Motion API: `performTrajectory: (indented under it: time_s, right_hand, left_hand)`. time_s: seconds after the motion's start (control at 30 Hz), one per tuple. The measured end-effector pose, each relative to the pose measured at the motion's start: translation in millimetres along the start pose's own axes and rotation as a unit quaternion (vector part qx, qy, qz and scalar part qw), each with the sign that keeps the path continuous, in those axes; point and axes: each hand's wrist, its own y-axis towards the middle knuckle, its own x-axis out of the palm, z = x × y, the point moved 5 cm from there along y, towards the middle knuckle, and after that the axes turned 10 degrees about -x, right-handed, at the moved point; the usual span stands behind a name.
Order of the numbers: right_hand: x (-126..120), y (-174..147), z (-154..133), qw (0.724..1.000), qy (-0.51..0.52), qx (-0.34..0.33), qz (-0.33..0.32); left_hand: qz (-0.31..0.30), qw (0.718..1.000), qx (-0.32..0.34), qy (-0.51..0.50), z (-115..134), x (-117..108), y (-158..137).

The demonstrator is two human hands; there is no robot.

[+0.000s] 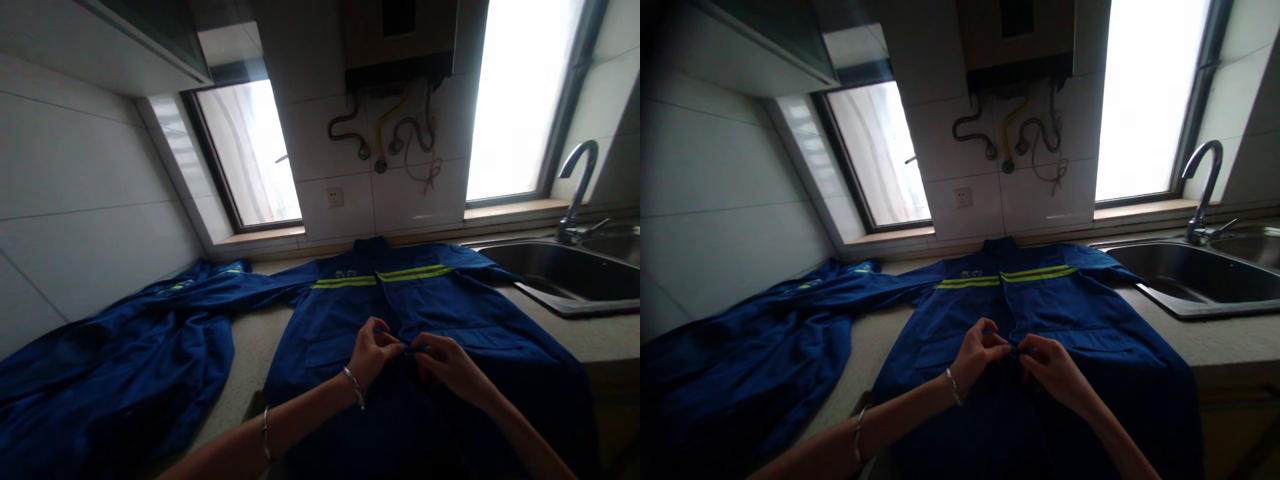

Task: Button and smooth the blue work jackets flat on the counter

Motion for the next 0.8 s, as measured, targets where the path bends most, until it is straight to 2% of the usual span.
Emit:
performTrajectory:
  time_s: [0.13,0.27,0.53,0.63,0.8]
  right_hand:
    - [-0.3,2.0,-9.2,0.999,-0.028,-0.026,0.023]
    - [-1.9,1.0,-12.5,0.998,-0.042,-0.018,0.043]
    - [-0.1,-5.9,-12.6,0.999,0.006,-0.009,0.047]
    - [1.4,-7.7,-12.3,0.999,0.007,-0.010,0.031]
    - [6.0,-10.3,-7.6,1.000,0.016,-0.017,-0.003]
  left_hand:
    - [0.059,0.998,0.018,-0.009,-0.2,-3.1,-5.1]
    - [0.056,0.997,0.039,-0.035,-1.3,-3.1,-7.7]
    - [-0.017,0.999,0.023,-0.021,4.9,1.0,-5.5]
    - [-0.050,0.999,-0.018,-0.001,1.5,2.4,-2.6]
    - [-0.138,0.985,-0.098,-0.005,-9.9,9.3,-1.5]
